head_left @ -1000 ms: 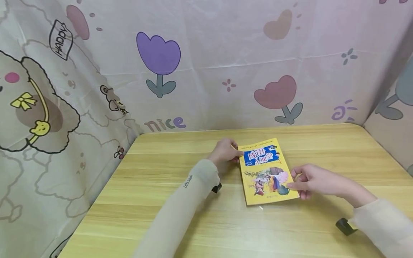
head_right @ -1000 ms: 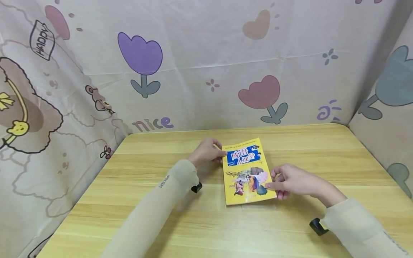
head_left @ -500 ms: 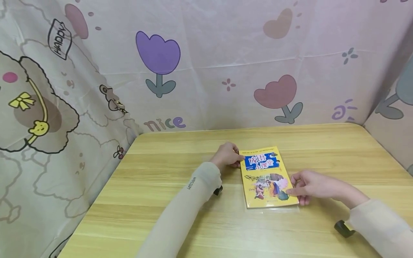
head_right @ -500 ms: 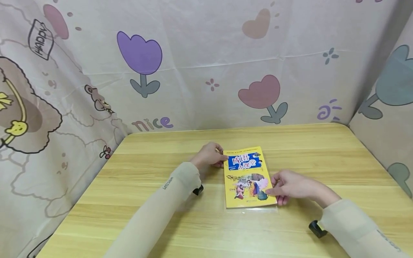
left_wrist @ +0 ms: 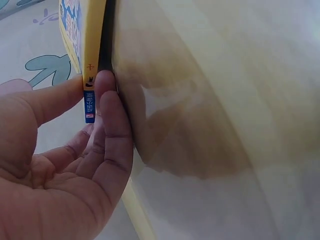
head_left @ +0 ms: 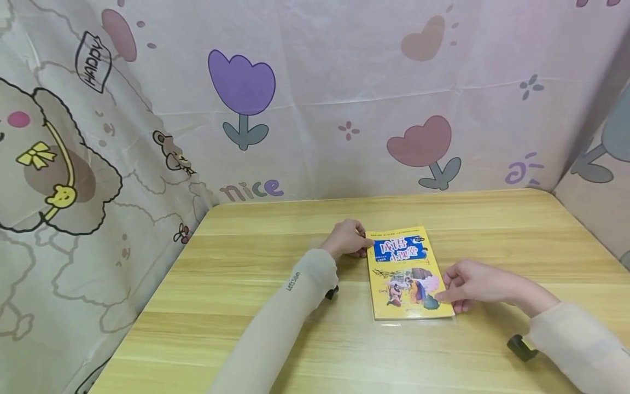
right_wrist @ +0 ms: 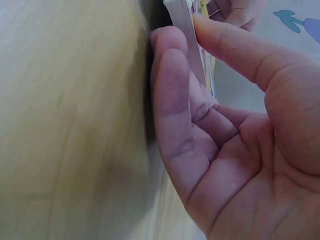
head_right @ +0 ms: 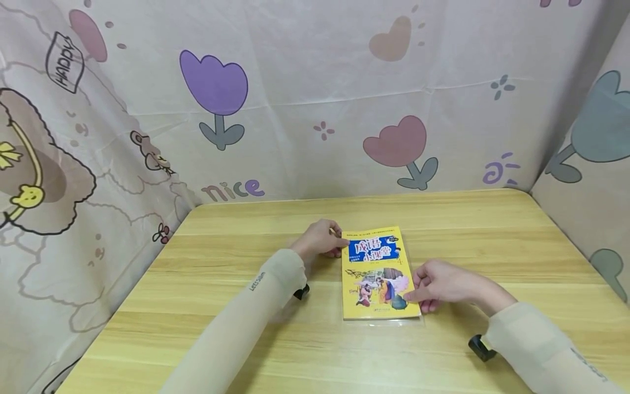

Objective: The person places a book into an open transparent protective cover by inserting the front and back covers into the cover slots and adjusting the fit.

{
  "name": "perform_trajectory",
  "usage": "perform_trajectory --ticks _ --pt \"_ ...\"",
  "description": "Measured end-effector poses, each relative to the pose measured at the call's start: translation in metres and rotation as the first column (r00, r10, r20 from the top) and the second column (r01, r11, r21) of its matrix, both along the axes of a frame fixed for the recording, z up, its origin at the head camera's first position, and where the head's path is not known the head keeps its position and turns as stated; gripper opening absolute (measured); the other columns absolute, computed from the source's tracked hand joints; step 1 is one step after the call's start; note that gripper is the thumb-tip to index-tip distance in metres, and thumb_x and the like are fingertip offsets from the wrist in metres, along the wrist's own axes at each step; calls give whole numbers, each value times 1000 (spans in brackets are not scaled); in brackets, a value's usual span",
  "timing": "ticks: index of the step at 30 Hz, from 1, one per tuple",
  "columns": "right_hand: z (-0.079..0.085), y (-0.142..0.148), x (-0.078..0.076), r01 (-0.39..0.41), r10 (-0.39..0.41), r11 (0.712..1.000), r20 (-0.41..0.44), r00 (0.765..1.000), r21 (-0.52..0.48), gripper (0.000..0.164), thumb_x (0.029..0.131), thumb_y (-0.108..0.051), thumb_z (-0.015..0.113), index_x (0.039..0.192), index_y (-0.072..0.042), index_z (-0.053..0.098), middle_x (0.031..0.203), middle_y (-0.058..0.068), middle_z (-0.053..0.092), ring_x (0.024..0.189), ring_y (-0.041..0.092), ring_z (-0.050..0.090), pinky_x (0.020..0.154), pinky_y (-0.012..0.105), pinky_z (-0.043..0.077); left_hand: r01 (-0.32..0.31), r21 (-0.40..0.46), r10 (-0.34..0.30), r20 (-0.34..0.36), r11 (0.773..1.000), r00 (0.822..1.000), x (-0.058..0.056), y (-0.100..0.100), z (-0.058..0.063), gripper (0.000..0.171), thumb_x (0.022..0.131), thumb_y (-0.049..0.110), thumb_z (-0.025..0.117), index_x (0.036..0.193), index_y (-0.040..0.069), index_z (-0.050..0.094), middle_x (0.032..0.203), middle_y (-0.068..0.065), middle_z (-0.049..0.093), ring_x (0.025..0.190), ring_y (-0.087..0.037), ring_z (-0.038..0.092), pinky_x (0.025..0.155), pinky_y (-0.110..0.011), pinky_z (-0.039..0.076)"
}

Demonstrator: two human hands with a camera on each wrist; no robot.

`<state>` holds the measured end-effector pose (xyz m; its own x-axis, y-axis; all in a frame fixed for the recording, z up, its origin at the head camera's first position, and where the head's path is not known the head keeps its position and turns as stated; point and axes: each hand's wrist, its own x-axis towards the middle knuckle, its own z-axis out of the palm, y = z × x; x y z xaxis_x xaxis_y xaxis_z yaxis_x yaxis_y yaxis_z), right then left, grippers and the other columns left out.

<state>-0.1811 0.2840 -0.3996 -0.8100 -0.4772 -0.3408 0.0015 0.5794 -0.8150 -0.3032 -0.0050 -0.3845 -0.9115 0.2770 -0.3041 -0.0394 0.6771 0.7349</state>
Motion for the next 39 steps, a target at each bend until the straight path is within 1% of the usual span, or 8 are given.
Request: perform_trajectory --ticks 10,13,17,21,27,33,39 --pt "2 -2 -1 6 -6 1000 16 1000 28 20 97 -19 78 94 -2 68 77 5 74 66 16 66 62 25 59 6 -14 -6 -16 1000 1000 2 0 -1 23 98 20 81 107 9 62 82 -6 73 67 -14 68 66 -24 62" --pt "4 -4 -1 15 -16 997 12 1000 75 20 96 -20 80 93 -4 68 75 3 72 66 16 64 60 23 56 7 -23 -7 -18 1000 1000 2 0 -2 25 98 21 81 109 9 63 83 -6 73 68 -14 68 66 -23 61" --pt "8 -8 -1 29 -29 989 2 1000 143 23 95 -22 82 88 -6 66 73 2 69 65 16 61 58 22 51 3 -42 -4 -21 999 1000 -1 1 -4 29 96 20 83 113 8 63 83 -5 71 67 -14 65 64 -23 58" --pt "8 -10 -1 41 -41 983 -5 999 178 26 95 -22 83 85 -7 64 72 2 70 64 16 61 58 22 50 7 -50 -8 -18 999 1000 -3 1 -6 30 96 19 83 114 8 63 82 -6 71 67 -15 64 63 -24 56" --pt "6 -12 -1 66 -60 973 -37 998 221 28 92 -25 86 83 -8 65 72 2 69 63 16 62 57 22 51 7 -66 -9 -27 998 1000 -1 1 -8 29 96 21 83 113 10 63 83 -5 71 67 -16 64 64 -24 54" --pt "6 -12 -1 76 -64 969 -57 996 234 28 91 -24 86 81 -9 65 71 2 68 62 15 62 56 22 51 20 -95 -26 -57 995 998 1 2 -7 28 97 23 82 112 11 62 83 -5 70 68 -16 63 63 -23 53" --pt "5 -11 -2 74 -66 972 -45 997 222 27 92 -23 86 83 -8 65 72 2 69 63 15 61 56 22 51 12 -122 -24 -91 992 996 2 2 -9 28 96 24 83 110 11 62 87 -5 69 70 -17 64 64 -25 52"
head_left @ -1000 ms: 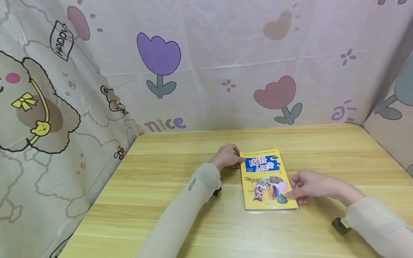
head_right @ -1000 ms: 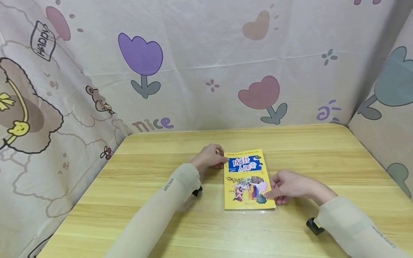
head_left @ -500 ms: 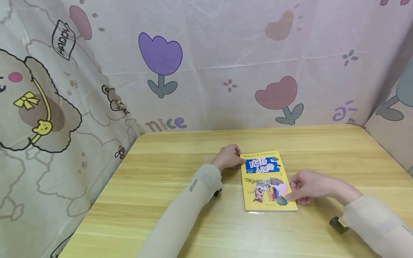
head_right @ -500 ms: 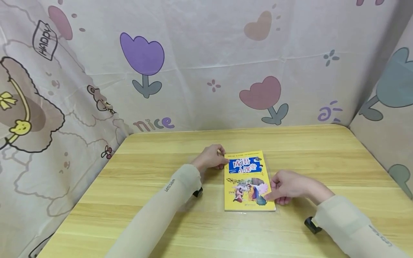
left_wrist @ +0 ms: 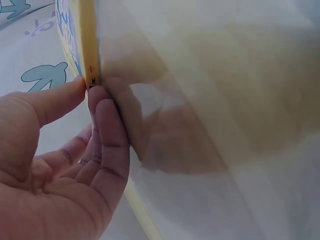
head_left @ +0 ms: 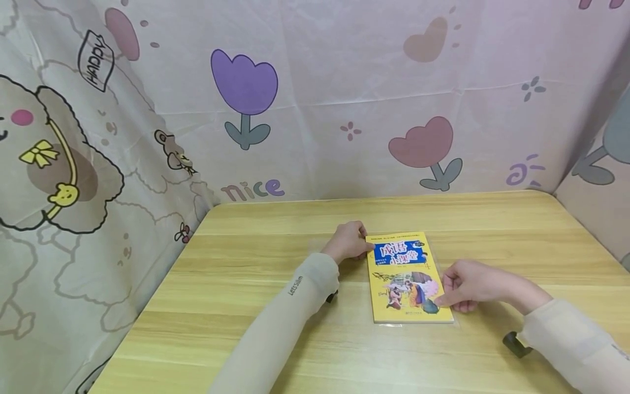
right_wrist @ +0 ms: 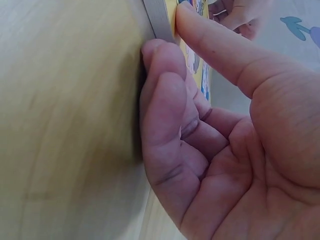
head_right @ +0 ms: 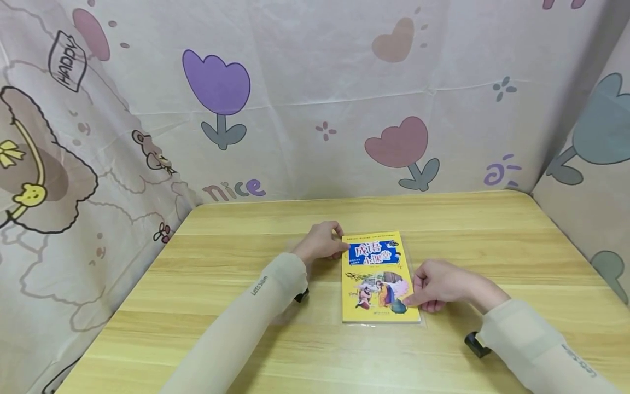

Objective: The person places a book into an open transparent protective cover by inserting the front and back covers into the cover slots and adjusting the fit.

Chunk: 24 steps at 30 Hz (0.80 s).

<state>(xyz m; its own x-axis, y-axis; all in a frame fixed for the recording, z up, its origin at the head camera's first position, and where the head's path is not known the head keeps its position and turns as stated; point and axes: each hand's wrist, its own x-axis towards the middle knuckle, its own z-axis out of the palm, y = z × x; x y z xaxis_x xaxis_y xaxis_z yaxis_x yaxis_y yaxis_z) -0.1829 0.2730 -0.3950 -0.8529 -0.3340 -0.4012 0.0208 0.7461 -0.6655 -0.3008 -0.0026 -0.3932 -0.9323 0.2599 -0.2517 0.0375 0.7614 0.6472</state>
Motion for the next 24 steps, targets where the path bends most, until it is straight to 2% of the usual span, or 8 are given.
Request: perform_trajectory --ticks 3,5,10,12,18,22,24 --pt "0 1 0 0 0 1000 4 1000 -5 27 93 -23 85 83 -8 65 73 2 68 63 16 61 56 22 51 -2 -21 2 -20 1000 1000 2 1 0 29 97 25 83 112 12 62 90 -5 68 73 -18 64 67 -26 52" --pt "0 1 0 -4 4 1000 5 1000 -7 27 93 -23 85 83 -8 65 73 3 69 63 16 61 56 22 51 8 -64 -12 -53 998 999 4 2 2 30 97 27 82 114 12 63 94 -5 67 79 -18 63 71 -27 51" --pt "1 2 1 -9 10 1000 12 1000 -17 29 93 -25 85 82 -9 64 73 3 69 63 15 62 56 21 50 67 -222 -103 -154 973 983 14 3 8 39 98 32 81 125 12 62 102 -3 66 92 -19 61 81 -29 50" --pt "2 2 1 -17 17 1000 9 1000 -22 30 93 -26 85 82 -9 64 73 2 69 63 15 62 56 21 50 80 -257 -128 -175 963 976 19 3 11 43 97 33 82 129 12 62 105 -3 67 92 -19 62 82 -29 52" --pt "6 6 3 -20 20 999 3 1000 -44 32 95 -31 83 85 -8 64 75 4 69 67 19 64 58 24 54 59 -258 -114 -202 964 973 32 -6 17 52 99 37 78 141 11 59 119 -6 70 100 -21 64 94 -38 60" --pt "12 12 4 -16 15 998 -28 999 -55 30 99 -32 78 91 -7 64 77 4 70 70 20 67 62 29 59 43 -256 -100 -214 966 972 42 -21 20 63 102 40 74 152 8 54 136 -12 68 119 -27 67 107 -47 58" --pt "14 14 3 -8 5 998 -52 999 -67 29 101 -32 76 95 -6 65 77 4 69 70 19 66 63 29 59 49 -259 -106 -212 965 971 48 -31 20 69 103 42 72 157 6 50 145 -15 65 132 -32 64 115 -50 54"
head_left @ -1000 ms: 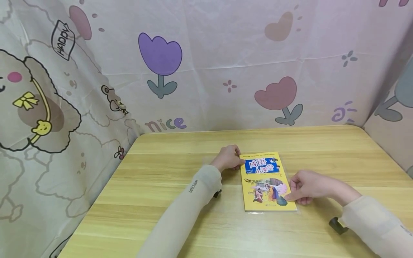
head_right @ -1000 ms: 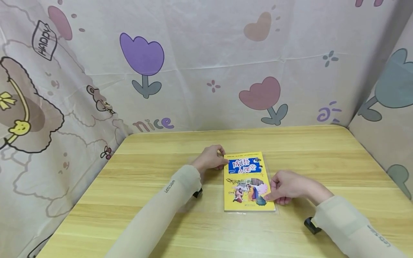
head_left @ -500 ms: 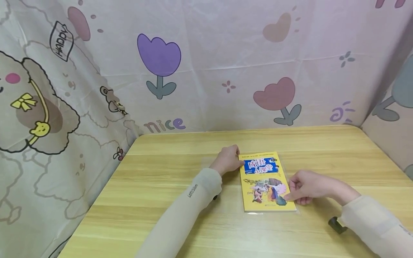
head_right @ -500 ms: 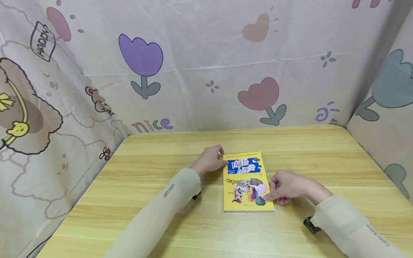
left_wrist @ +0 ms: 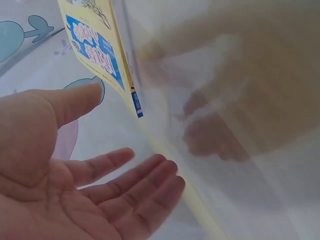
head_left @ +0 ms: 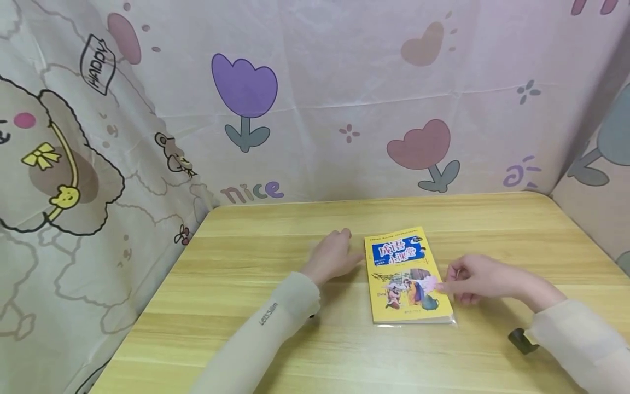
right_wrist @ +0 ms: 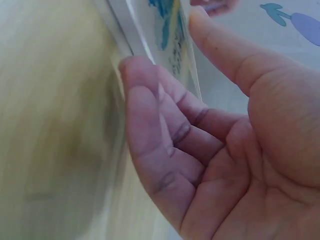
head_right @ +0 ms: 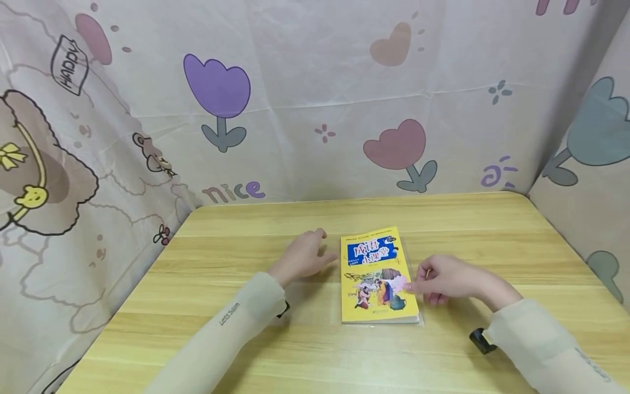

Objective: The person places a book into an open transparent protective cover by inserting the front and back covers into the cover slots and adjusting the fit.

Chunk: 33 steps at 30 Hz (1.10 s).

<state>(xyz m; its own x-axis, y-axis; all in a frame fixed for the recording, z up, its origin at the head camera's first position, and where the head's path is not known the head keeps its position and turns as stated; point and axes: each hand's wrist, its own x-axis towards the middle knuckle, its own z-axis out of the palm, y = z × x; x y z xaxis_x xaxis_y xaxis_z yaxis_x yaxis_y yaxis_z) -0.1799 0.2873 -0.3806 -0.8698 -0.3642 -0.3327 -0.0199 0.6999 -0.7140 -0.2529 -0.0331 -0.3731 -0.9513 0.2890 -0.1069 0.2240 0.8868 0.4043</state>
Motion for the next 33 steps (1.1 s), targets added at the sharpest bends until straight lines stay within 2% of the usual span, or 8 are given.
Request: perform_trajectory --ticks 5,10,14,19,24,33 --pt "4 -1 -2 18 -20 999 -71 997 -33 26 103 -29 73 101 -4 66 76 3 68 69 15 62 61 27 56 12 9 -12 16 1000 1000 14 -24 1 78 104 46 69 162 0 43 164 -21 50 151 -40 49 127 -54 40" --pt "5 -8 -4 23 -28 999 -126 992 -40 26 102 -31 75 101 -6 68 76 2 68 67 13 60 59 25 53 -6 6 6 37 1000 999 25 -46 2 81 106 47 66 162 -5 38 169 -26 40 156 -44 42 130 -56 35" --pt "8 -12 -6 36 -40 999 -161 986 -32 24 102 -28 74 101 -5 69 77 2 69 67 13 60 58 23 51 27 -59 -25 34 998 999 34 -58 1 83 109 48 59 162 -11 35 171 -32 31 157 -49 37 131 -56 32" --pt "9 -15 -7 52 -55 998 -171 984 -23 22 104 -26 73 104 -4 69 77 1 70 68 13 61 58 23 51 64 -111 -59 48 992 997 43 -67 -1 82 111 47 55 158 -17 36 168 -36 33 154 -50 42 128 -54 38" --pt "9 -15 -8 66 -69 998 -175 982 -19 22 105 -25 70 105 -3 69 79 1 72 69 13 62 58 24 53 49 -120 -39 81 992 996 50 -70 -4 87 108 48 61 159 -16 35 167 -36 35 152 -50 46 126 -55 41" --pt "10 -16 -9 89 -97 995 -169 981 -52 22 108 -22 65 111 0 69 82 4 71 73 15 66 61 25 58 32 -141 -28 30 990 999 55 -70 -11 89 97 54 75 147 -17 52 163 -37 43 139 -49 60 117 -55 51"
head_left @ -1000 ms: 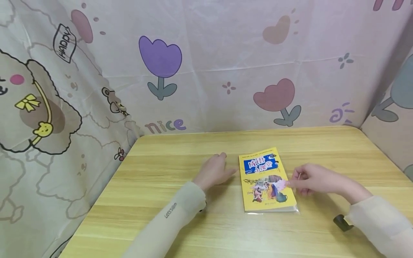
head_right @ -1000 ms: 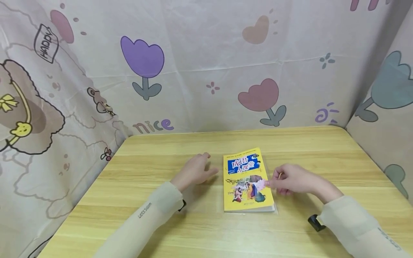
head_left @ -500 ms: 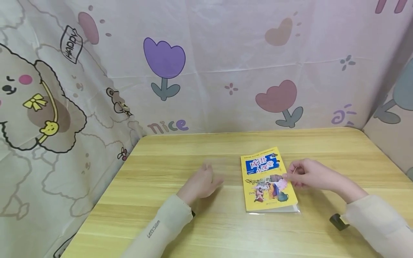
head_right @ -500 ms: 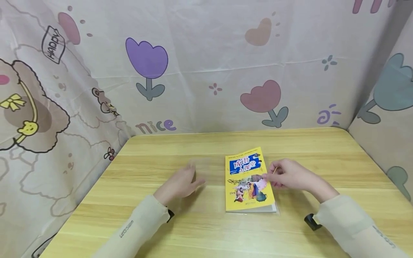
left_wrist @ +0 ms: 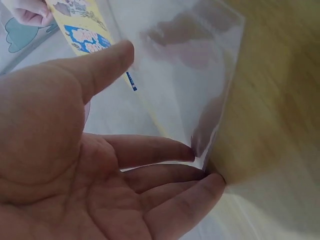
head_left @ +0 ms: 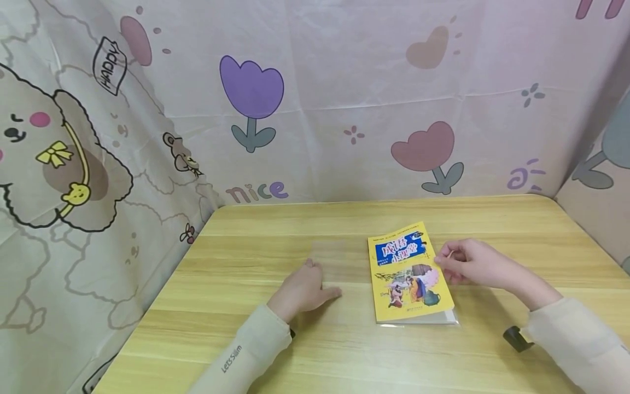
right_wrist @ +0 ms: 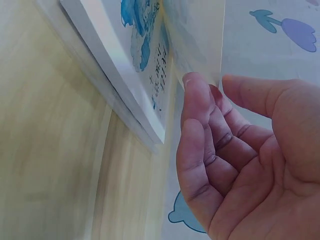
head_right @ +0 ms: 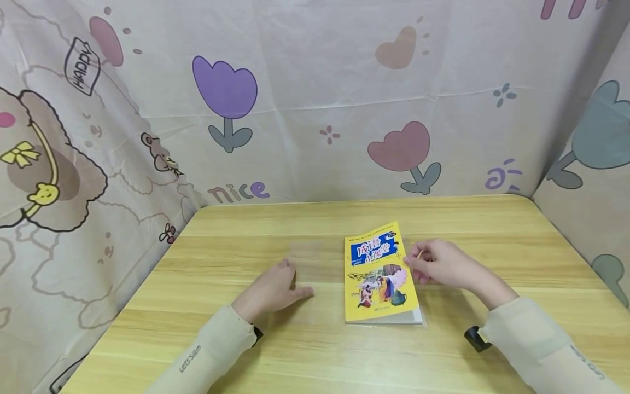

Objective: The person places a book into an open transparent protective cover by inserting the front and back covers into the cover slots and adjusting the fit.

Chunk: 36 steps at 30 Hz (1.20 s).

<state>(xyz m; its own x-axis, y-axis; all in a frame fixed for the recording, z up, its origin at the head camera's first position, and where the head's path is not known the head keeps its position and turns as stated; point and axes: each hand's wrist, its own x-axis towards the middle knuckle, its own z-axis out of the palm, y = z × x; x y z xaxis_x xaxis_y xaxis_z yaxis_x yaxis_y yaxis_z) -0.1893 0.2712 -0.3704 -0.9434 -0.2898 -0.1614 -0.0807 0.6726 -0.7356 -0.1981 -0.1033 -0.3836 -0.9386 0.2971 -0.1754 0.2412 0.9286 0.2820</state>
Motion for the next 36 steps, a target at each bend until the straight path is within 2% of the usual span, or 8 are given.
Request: perform_trajectory --ticks 2,6,9,13,20,27,32,36 --pt "1 0 0 1 -1 1000 0 1000 -5 21 108 -21 65 112 -1 69 82 4 71 73 14 66 62 25 58 -9 0 9 -3 1000 1000 0 1 -1 93 95 56 77 147 -16 52 162 -36 44 138 -47 61 117 -55 52" --pt "4 -1 0 -6 6 1000 -16 1000 -4 21 108 -21 65 112 -1 69 82 4 70 73 14 65 62 25 59 -10 9 10 -12 1000 1000 1 5 -2 101 93 59 79 152 -17 46 164 -34 41 146 -47 54 121 -53 47" --pt "5 -2 0 -14 14 1000 -29 999 0 21 108 -21 66 112 -1 70 82 4 70 72 13 64 62 25 58 12 11 -12 -22 1000 1000 0 8 -4 103 93 59 78 154 -17 44 166 -34 39 152 -47 47 124 -53 44" --pt "6 -5 0 -16 16 1000 -45 999 -1 19 107 -22 67 109 -3 70 79 4 69 68 13 63 58 24 54 36 -2 -36 -25 999 999 0 12 -5 102 94 60 76 153 -16 45 164 -35 42 152 -47 48 124 -53 45" --pt "11 -9 -2 -23 22 1000 -95 995 -8 19 106 -22 68 106 -3 70 77 4 69 67 17 64 57 26 54 37 -29 -37 -21 999 999 0 17 -4 90 98 52 75 151 -16 48 164 -36 41 154 -47 44 124 -53 44" --pt "16 -13 -3 -23 21 999 -90 996 -23 20 107 -24 67 107 -4 69 82 7 71 72 17 65 63 28 57 59 -40 -60 -22 997 998 -3 16 -4 81 99 41 70 149 -19 49 162 -41 40 155 -49 41 124 -54 44" --pt "19 -17 -4 -35 31 998 -86 996 -48 21 109 -24 65 106 -4 67 83 7 71 74 16 68 67 29 60 75 -36 -77 -46 997 996 -3 15 -4 74 98 35 71 145 -20 53 158 -42 45 151 -51 47 121 -54 48" --pt "20 -20 -3 -44 38 997 -97 995 -58 21 110 -24 63 106 -4 66 82 5 69 73 15 67 67 29 60 78 -38 -79 -34 996 996 -3 16 -5 74 99 40 75 143 -17 56 158 -39 48 152 -49 46 123 -53 46"
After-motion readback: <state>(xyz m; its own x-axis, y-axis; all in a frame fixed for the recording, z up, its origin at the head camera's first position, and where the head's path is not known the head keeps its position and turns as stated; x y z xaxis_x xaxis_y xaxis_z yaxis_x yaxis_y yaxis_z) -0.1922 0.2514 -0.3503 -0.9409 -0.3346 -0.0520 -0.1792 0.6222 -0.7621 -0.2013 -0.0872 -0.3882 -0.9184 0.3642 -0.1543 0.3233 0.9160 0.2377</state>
